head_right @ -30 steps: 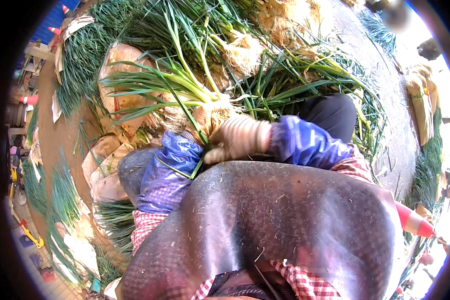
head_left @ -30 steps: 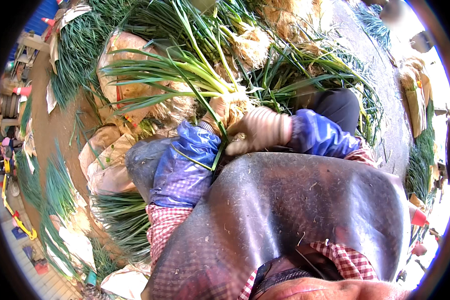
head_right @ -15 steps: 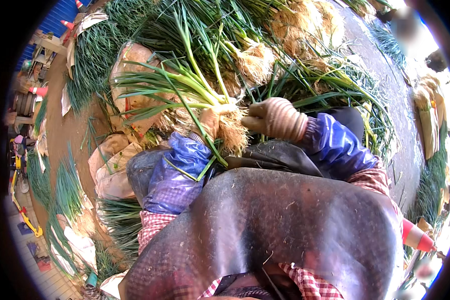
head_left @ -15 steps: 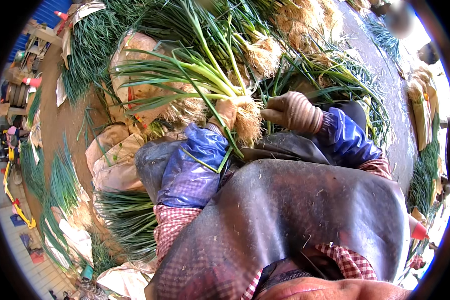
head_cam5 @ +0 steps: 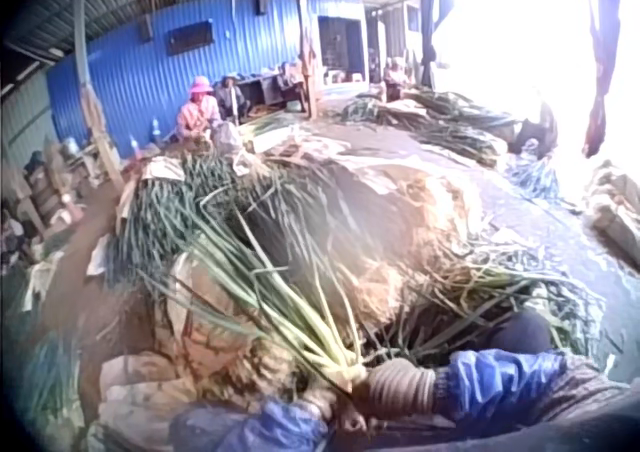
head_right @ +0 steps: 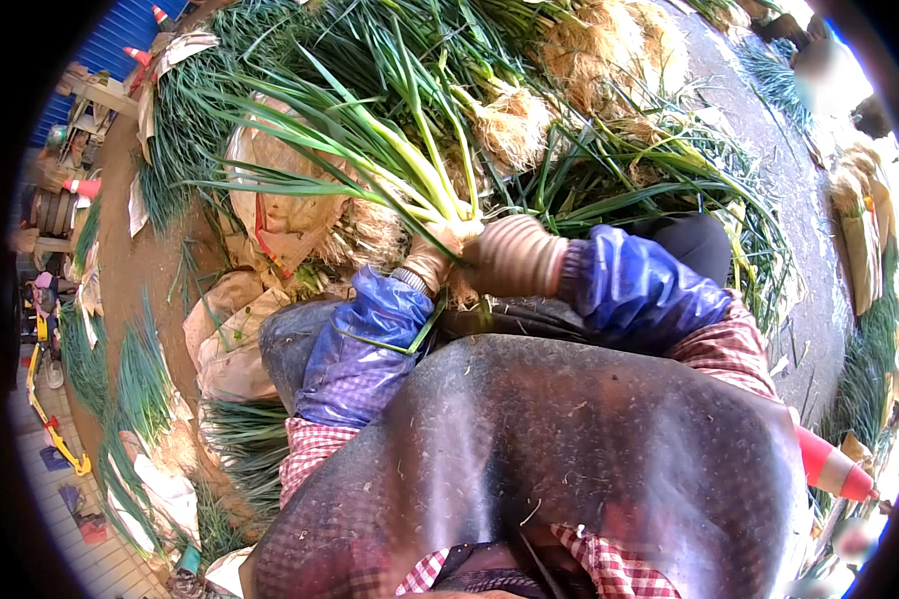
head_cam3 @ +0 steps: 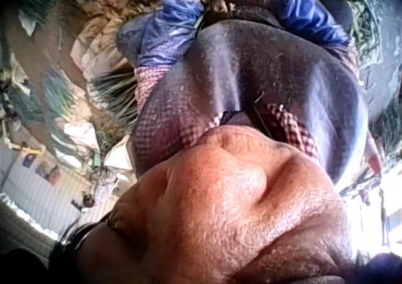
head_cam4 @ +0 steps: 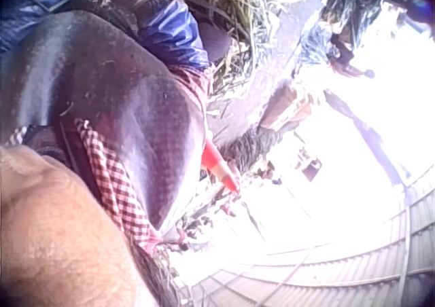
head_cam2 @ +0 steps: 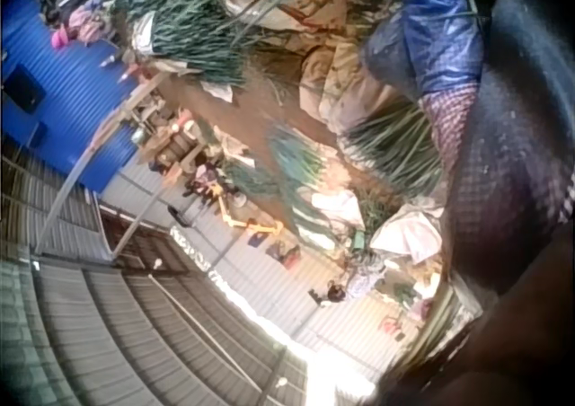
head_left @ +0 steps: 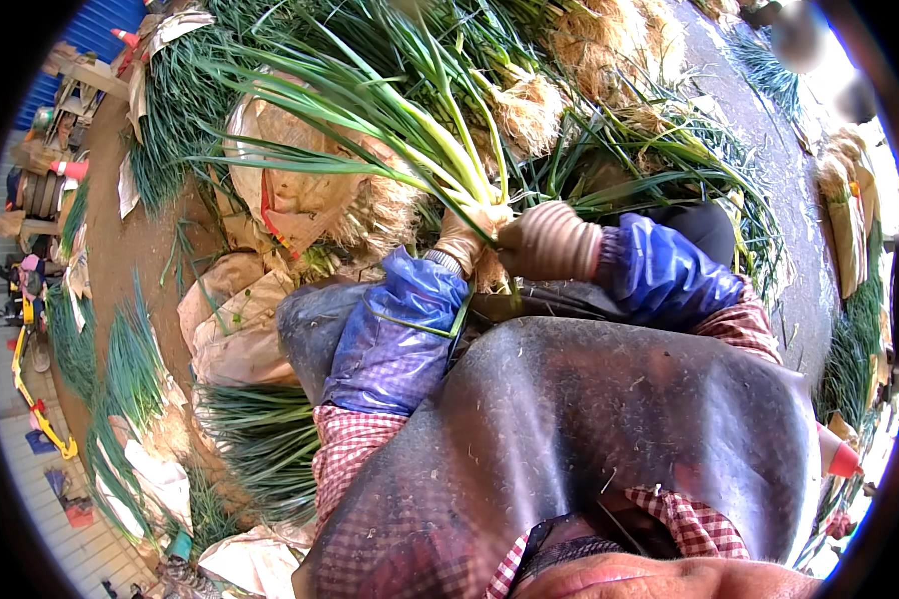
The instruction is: The person peels and cleans bunches of green onions by hand, removing outer layers and debris from the roots before placing them into a pile.
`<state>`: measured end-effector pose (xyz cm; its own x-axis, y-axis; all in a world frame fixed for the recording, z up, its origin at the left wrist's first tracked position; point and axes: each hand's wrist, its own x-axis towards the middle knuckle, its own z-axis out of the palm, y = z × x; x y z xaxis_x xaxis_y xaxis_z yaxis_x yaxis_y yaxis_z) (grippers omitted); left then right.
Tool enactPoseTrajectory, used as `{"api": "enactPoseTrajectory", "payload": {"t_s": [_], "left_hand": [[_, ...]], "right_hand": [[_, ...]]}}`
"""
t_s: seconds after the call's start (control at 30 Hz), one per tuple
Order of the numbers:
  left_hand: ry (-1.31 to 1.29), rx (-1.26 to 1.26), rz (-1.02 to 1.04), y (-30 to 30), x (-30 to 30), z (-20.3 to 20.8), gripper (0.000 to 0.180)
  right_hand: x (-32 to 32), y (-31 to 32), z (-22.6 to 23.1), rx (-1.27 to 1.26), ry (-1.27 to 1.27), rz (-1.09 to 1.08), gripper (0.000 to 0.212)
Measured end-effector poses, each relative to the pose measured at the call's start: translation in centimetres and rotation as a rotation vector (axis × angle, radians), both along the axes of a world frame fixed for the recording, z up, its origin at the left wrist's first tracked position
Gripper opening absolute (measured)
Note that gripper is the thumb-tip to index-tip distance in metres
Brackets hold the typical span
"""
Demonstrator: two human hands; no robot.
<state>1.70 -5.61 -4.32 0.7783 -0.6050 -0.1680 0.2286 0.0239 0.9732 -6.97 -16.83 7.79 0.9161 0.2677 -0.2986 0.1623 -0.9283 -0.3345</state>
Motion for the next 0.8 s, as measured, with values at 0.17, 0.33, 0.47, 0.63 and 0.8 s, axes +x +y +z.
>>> {"api": "enactPoseTrajectory", "payload": {"t_s": [0.17, 0.33, 0.47, 0.63, 0.8], "left_hand": [[0.064, -0.003, 0.045, 0.0, 0.1, 2.4, 0.025], [0.04, 0.006, 0.101, -0.2, 0.7, 0.0, 0.025], [0.019, 0.097, 0.129, 0.1, 0.5, -1.2, 0.034], [-0.007, 0.07, 0.18, -1.1, -0.9, 0.0, 0.028], [0.093, -0.002, 0.142, -1.6, -1.4, 0.0, 0.031]], "right_hand": [[-1.1, -11.2, -0.7, -0.561, 0.118, -0.077, 0.01], [-1.8, -23.3, 0.0, -0.819, 0.08, -0.218, 0.018], [2.4, -12.4, 3.7, 0.331, -0.309, -0.353, 0.016], [11.1, -3.2, 2.8, 0.268, -0.28, -0.316, 0.04], [15.7, -2.9, -0.3, 0.338, -0.222, -0.307, 0.034]]}}
